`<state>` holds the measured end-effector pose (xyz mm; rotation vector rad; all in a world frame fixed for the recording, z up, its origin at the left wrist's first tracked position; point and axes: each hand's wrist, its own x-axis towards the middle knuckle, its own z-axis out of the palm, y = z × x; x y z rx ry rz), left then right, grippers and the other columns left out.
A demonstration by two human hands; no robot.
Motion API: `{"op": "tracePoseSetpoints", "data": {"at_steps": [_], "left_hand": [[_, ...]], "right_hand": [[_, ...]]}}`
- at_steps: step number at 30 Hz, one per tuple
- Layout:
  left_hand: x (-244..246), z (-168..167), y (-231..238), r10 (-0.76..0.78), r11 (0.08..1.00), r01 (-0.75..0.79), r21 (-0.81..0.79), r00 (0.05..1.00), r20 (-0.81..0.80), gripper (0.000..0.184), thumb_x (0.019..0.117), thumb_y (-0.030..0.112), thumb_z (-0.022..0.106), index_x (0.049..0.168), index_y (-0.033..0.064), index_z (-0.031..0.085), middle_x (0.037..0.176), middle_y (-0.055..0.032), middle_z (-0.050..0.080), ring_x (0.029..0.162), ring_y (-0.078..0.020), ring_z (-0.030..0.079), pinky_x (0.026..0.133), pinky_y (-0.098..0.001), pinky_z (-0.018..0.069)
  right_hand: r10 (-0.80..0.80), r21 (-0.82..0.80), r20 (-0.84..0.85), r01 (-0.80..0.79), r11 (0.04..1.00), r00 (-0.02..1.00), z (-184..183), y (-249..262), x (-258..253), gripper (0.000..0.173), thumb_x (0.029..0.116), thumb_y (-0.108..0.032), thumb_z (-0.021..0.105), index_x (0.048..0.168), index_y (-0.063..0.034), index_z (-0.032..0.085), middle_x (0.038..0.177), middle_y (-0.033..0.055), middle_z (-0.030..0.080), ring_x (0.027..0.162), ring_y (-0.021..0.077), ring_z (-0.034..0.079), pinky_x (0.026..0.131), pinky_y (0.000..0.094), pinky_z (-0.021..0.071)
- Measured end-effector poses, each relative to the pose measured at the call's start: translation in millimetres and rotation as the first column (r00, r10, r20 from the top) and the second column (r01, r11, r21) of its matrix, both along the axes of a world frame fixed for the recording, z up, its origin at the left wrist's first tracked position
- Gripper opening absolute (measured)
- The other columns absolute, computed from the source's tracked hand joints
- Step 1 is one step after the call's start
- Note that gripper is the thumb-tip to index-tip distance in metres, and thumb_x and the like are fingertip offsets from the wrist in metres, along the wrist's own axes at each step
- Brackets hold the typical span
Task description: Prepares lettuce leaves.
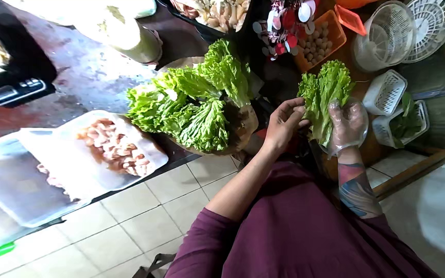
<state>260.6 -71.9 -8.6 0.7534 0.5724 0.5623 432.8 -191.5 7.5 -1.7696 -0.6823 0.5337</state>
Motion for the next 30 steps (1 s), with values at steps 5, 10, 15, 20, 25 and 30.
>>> {"op": "tracePoseSetpoints", "data": {"at_steps": [5, 10, 15, 20, 25, 30], "left_hand": [[5.0, 4.7, -1.6, 0.051, 0.995, -0.038, 0.094, 0.989, -0.140, 0.042, 0.0928, 0.006, 0.075, 0.130, -0.0018, 0.058, 0.105, -0.0176, 0.072, 0.096, -0.0350, 0.073, 0.082, -0.0532, 0.0652], [-1.2, -2.3, -4.4, 0.019, 0.997, -0.013, 0.077, 0.997, -0.073, 0.040, 0.0945, -0.007, 0.057, 0.134, -0.0052, 0.055, 0.114, -0.0215, 0.070, 0.100, -0.0351, 0.071, 0.086, -0.0521, 0.0621], [3.0, 7.0, -5.8, 0.051, 0.998, -0.047, 0.037, 0.992, -0.113, 0.046, 0.0901, 0.004, 0.076, 0.132, -0.0032, 0.057, 0.107, -0.0199, 0.072, 0.096, -0.0370, 0.073, 0.084, -0.0540, 0.0645], [0.4, 3.6, -6.0, 0.061, 0.994, -0.049, 0.100, 0.990, -0.125, 0.041, 0.0891, -0.006, 0.069, 0.128, -0.0045, 0.059, 0.105, -0.0194, 0.072, 0.093, -0.0344, 0.073, 0.081, -0.0507, 0.0644], [0.4, 5.2, -5.8, 0.043, 0.999, -0.042, 0.015, 0.996, -0.077, 0.044, 0.0947, 0.007, 0.072, 0.134, -0.0052, 0.056, 0.110, -0.0214, 0.071, 0.100, -0.0374, 0.072, 0.088, -0.0553, 0.0627], [2.2, 3.9, -3.8, 0.026, 0.995, -0.013, 0.095, 0.990, -0.139, 0.042, 0.0920, 0.008, 0.077, 0.129, -0.0035, 0.059, 0.105, -0.0180, 0.073, 0.094, -0.0346, 0.074, 0.084, -0.0522, 0.0647]], "right_hand": [[0.048, 0.072, 0.031, -0.050, 0.996, 0.998, -5.1, -0.3, -2.3, 0.034, 0.0943, -0.014, 0.075, 0.126, -0.0058, 0.065, 0.110, 0.0088, 0.072, 0.096, 0.0228, 0.072, 0.083, 0.0421, 0.0646], [0.048, 0.046, 0.026, -0.049, 0.998, 0.999, -10.4, -6.5, 0.2, 0.034, 0.0951, -0.015, 0.074, 0.126, -0.0066, 0.065, 0.111, 0.0089, 0.072, 0.098, 0.0226, 0.072, 0.084, 0.0420, 0.0642], [0.033, 0.051, 0.018, -0.033, 0.998, 0.999, -11.4, -6.1, -1.0, 0.032, 0.0948, -0.016, 0.075, 0.124, -0.0067, 0.066, 0.108, 0.0084, 0.072, 0.095, 0.0223, 0.073, 0.082, 0.0423, 0.0647], [0.038, 0.065, 0.016, -0.039, 0.997, 0.999, -10.4, -4.3, -2.7, 0.032, 0.0946, -0.017, 0.075, 0.124, -0.0074, 0.066, 0.108, 0.0083, 0.072, 0.094, 0.0221, 0.072, 0.081, 0.0416, 0.0644], [0.024, 0.051, -0.013, -0.023, 0.998, 1.000, -13.1, -5.0, -2.2, 0.035, 0.0948, -0.019, 0.075, 0.127, -0.0080, 0.065, 0.110, 0.0082, 0.072, 0.097, 0.0226, 0.072, 0.083, 0.0428, 0.0643], [-0.001, 0.029, -0.045, 0.002, 1.000, 0.999, -7.1, -4.5, -5.9, 0.035, 0.0951, -0.020, 0.075, 0.126, -0.0087, 0.065, 0.109, 0.0079, 0.072, 0.096, 0.0224, 0.072, 0.082, 0.0426, 0.0647]]}}
